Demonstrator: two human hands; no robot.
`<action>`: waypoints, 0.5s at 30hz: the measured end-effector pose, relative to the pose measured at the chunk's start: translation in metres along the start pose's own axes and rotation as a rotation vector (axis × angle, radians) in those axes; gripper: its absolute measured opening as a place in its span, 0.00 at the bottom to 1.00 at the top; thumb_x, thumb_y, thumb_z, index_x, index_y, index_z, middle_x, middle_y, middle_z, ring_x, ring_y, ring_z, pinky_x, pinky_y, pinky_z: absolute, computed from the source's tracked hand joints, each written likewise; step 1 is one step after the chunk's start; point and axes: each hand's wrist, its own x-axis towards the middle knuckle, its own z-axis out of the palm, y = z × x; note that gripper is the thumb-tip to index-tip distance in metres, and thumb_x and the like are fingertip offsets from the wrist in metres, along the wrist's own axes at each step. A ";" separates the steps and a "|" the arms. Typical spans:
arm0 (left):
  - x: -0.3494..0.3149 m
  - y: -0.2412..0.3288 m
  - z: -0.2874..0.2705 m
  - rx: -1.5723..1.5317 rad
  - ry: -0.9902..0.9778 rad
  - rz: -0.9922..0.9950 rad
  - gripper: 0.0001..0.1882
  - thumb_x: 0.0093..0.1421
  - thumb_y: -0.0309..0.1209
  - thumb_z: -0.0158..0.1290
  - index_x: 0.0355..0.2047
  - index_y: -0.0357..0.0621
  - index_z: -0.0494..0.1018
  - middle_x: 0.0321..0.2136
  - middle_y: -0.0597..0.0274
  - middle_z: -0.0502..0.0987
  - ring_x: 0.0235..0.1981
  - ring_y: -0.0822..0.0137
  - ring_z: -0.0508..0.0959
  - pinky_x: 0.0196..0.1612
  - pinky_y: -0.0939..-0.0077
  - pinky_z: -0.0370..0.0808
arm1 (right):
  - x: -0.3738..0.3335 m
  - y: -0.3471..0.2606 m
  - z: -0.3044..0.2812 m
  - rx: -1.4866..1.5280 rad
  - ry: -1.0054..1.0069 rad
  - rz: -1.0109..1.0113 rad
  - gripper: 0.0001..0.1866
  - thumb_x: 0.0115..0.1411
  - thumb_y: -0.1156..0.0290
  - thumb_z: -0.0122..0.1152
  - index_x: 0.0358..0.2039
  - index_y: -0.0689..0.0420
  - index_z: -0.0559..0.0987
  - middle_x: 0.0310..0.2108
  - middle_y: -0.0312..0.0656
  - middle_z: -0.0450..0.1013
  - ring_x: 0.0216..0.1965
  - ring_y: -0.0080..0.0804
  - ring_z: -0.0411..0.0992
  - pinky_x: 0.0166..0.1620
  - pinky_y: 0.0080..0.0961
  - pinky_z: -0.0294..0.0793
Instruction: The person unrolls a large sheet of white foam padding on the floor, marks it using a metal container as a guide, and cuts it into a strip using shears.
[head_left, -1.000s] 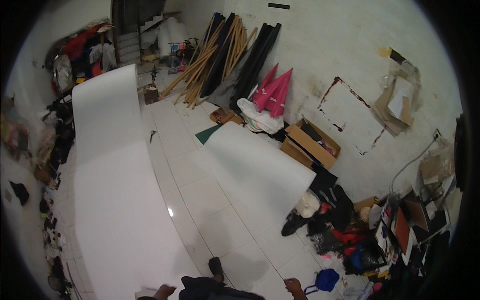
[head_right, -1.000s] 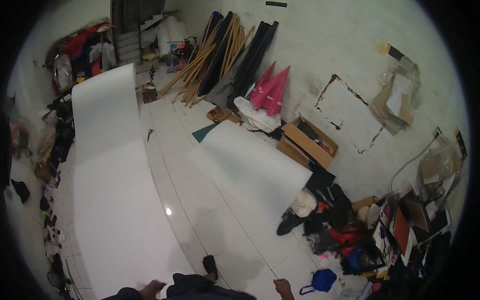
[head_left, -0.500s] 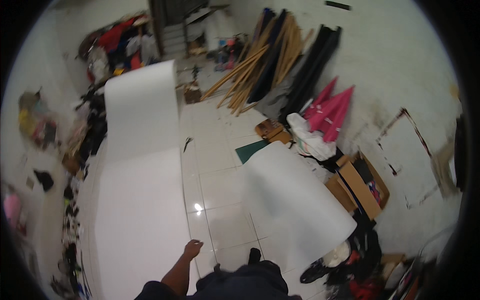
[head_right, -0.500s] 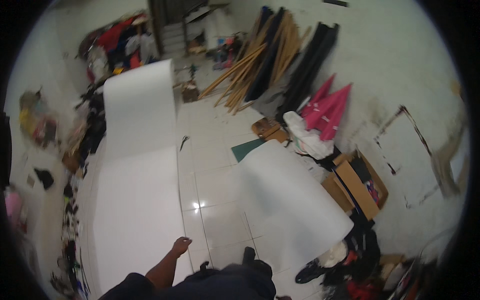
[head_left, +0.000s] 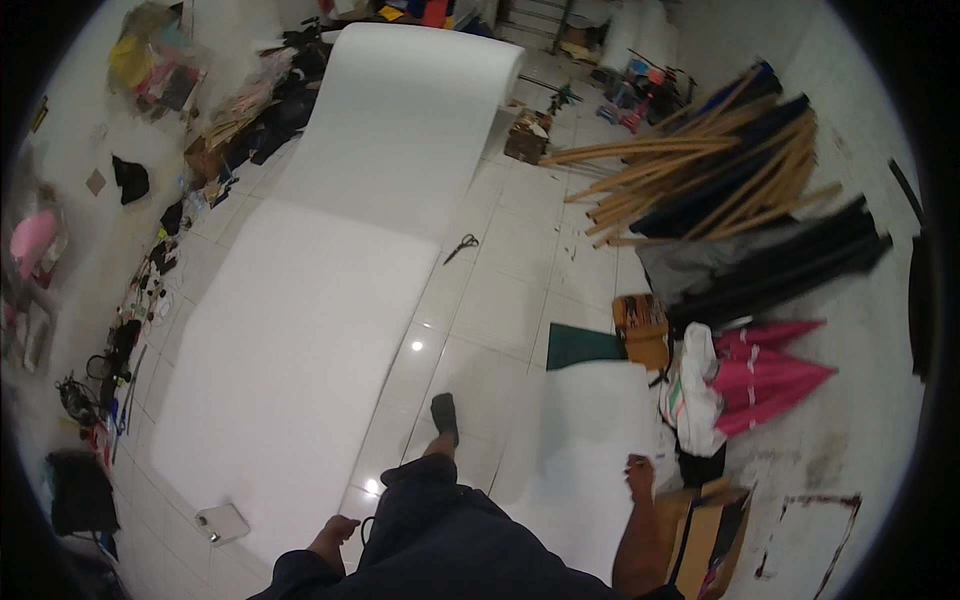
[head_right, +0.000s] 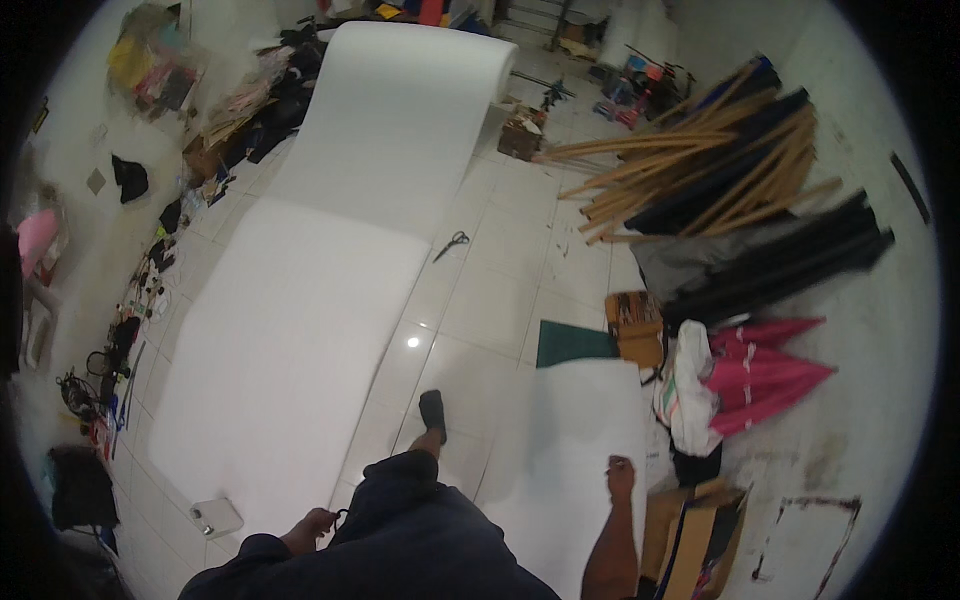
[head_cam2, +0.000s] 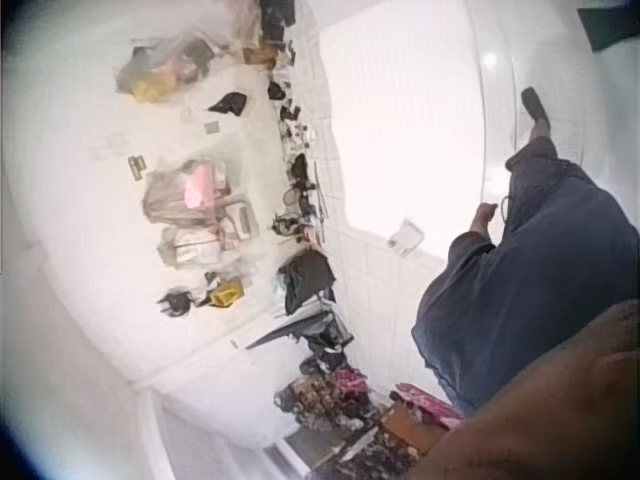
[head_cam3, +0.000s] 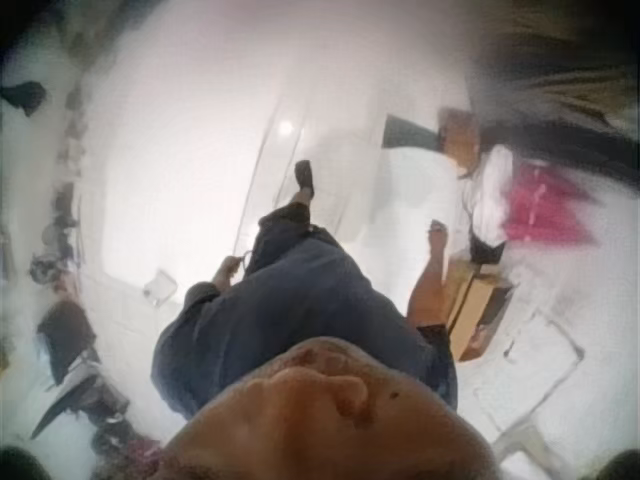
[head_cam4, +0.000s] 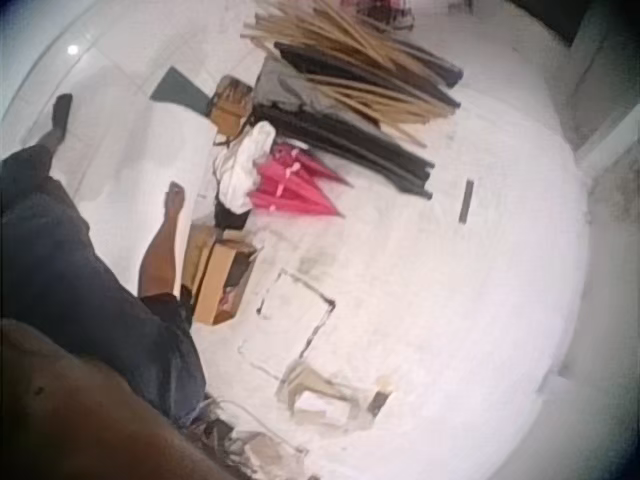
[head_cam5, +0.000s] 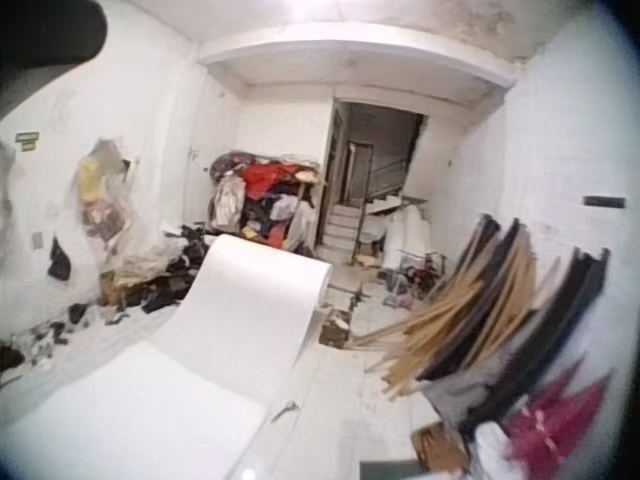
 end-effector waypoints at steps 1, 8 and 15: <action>0.013 0.044 -0.021 0.138 -0.044 0.104 0.28 0.59 0.55 0.52 0.41 0.40 0.79 0.32 0.53 0.81 0.33 0.57 0.81 0.39 0.58 0.79 | 0.022 -0.018 0.020 0.062 -0.069 0.027 0.16 0.62 0.58 0.60 0.42 0.58 0.75 0.31 0.38 0.74 0.25 0.24 0.72 0.21 0.21 0.69; -0.061 0.359 -0.263 -0.438 0.609 0.616 0.27 0.59 0.48 0.56 0.49 0.38 0.75 0.43 0.45 0.78 0.47 0.52 0.77 0.50 0.64 0.73 | 0.055 -0.198 0.166 0.005 -0.586 0.252 0.23 0.61 0.56 0.62 0.51 0.57 0.74 0.37 0.43 0.76 0.34 0.32 0.75 0.32 0.28 0.76; -0.059 0.494 -0.380 -0.816 0.784 0.697 0.22 0.62 0.41 0.55 0.51 0.38 0.73 0.40 0.52 0.78 0.43 0.64 0.76 0.47 0.70 0.72 | 0.250 -0.246 0.176 -0.287 -0.740 0.377 0.21 0.57 0.54 0.66 0.43 0.58 0.79 0.31 0.40 0.76 0.28 0.33 0.74 0.31 0.35 0.74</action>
